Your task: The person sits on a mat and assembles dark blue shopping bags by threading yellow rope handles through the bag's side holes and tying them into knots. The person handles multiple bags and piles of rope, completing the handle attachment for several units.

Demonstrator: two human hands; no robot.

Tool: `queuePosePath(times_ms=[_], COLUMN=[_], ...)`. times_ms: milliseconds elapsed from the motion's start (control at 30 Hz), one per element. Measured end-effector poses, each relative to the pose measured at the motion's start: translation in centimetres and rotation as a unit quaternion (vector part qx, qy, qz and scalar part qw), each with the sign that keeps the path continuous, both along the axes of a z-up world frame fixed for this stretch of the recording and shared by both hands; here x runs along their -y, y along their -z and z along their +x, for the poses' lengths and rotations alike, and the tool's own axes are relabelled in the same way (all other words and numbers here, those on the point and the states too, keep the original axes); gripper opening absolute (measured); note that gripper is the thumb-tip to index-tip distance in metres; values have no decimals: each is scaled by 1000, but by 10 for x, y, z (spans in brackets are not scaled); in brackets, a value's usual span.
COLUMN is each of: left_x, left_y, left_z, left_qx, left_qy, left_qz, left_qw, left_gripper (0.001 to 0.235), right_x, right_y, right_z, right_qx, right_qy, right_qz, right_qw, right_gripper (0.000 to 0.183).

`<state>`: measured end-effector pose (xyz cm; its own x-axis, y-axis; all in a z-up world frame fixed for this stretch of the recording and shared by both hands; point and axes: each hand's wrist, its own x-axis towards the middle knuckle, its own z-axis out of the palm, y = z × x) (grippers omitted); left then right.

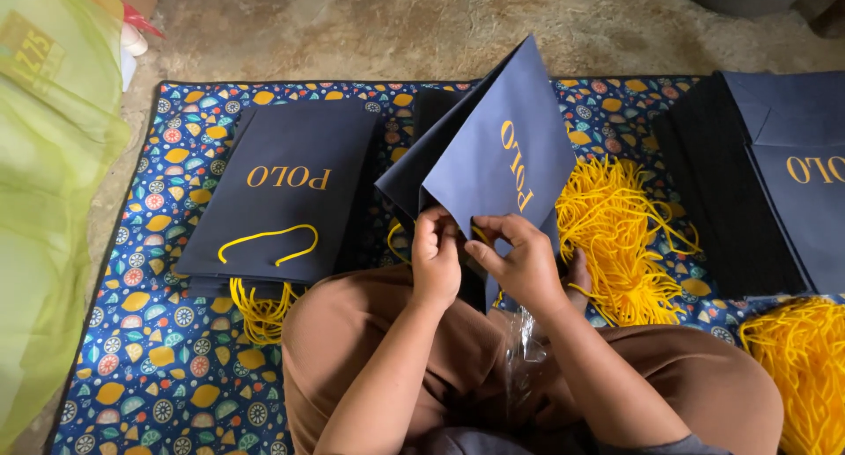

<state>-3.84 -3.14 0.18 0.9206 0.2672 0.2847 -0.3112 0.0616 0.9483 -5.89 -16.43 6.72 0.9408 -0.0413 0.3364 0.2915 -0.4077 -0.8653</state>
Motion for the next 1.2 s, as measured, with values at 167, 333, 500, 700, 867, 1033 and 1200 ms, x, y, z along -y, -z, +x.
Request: queuePosePath(times_ms=[167, 333, 500, 700, 867, 1033, 1200], left_x=[-6, -27, -40, 13, 30, 15, 1], left_y=[-19, -62, -63, 0, 51, 66, 79], left_z=[-8, -21, -24, -55, -43, -27, -10], left_qx=[12, 112, 154, -81, -258, -263, -223], left_qy=[-22, -84, -195, -94, 56, -39, -45], left_qz=[-44, 101, 119, -9, -49, -3, -36], left_qw=[999, 985, 961, 992, 963, 964, 973], left_gripper=[21, 18, 14, 74, 76, 36, 41], right_x=[-2, 2, -7, -3, 2, 31, 65], right_y=[3, 16, 24, 42, 34, 4, 16], right_z=[4, 15, 16, 29, 23, 17, 20], right_qx=[49, 76, 59, -32, -115, -242, -291], right_qy=[25, 53, 76, 89, 45, -167, -169], right_qz=[-50, -81, -121, -87, -46, -21, -280], right_qw=[997, 992, 988, 992, 991, 956, 899], right_gripper=[25, 14, 12, 17, 16, 33, 36])
